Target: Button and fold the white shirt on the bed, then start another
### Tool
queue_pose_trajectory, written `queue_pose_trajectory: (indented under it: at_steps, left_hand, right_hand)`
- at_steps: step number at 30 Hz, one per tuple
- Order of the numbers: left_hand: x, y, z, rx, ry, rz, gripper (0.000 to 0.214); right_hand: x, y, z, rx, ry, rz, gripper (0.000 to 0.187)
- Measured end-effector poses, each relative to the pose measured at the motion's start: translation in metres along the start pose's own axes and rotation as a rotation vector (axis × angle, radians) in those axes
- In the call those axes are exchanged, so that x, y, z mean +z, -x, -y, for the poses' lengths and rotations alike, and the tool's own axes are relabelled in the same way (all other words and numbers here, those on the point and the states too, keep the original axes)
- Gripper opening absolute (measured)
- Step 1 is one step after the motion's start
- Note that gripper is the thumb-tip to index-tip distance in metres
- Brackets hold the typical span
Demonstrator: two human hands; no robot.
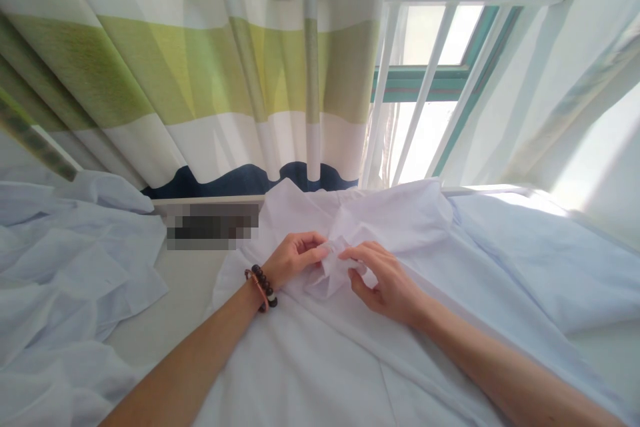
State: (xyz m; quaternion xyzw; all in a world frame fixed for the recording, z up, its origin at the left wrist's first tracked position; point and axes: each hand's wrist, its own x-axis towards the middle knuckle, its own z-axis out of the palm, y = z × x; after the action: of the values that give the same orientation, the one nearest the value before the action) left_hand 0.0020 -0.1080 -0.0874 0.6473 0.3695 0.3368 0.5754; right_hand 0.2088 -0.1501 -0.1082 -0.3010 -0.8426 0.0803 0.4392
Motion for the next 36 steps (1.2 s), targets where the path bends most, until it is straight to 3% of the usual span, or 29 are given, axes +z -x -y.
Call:
queue_pose_trajectory:
  at_steps: [5,10,15,21,25,36]
  left_hand:
    - [0.001,-0.001,0.001,0.034,0.036,0.006,0.021]
    - [0.004,-0.003,0.003,0.051,-0.047,-0.060,0.022]
    - [0.005,-0.005,0.006,0.071,-0.096,-0.060,0.024]
    - [0.002,-0.004,0.006,0.029,-0.133,-0.010,0.025]
    - [0.001,-0.003,0.008,0.022,-0.167,0.014,0.027]
    - [0.006,-0.001,0.002,0.056,-0.266,0.051,0.028]
  right_hand:
    - [0.001,0.000,-0.004,-0.034,-0.011,0.025,0.030]
    - [-0.003,-0.002,0.000,-0.116,0.151,-0.032,0.016]
    - [-0.004,-0.006,0.006,-0.238,0.089,0.106,0.017]
    - [0.002,-0.001,-0.002,-0.007,-0.030,0.005,0.025]
    - [0.002,0.001,-0.005,0.204,-0.081,-0.053,0.015]
    - [-0.001,0.000,-0.005,0.190,-0.173,0.034,0.017]
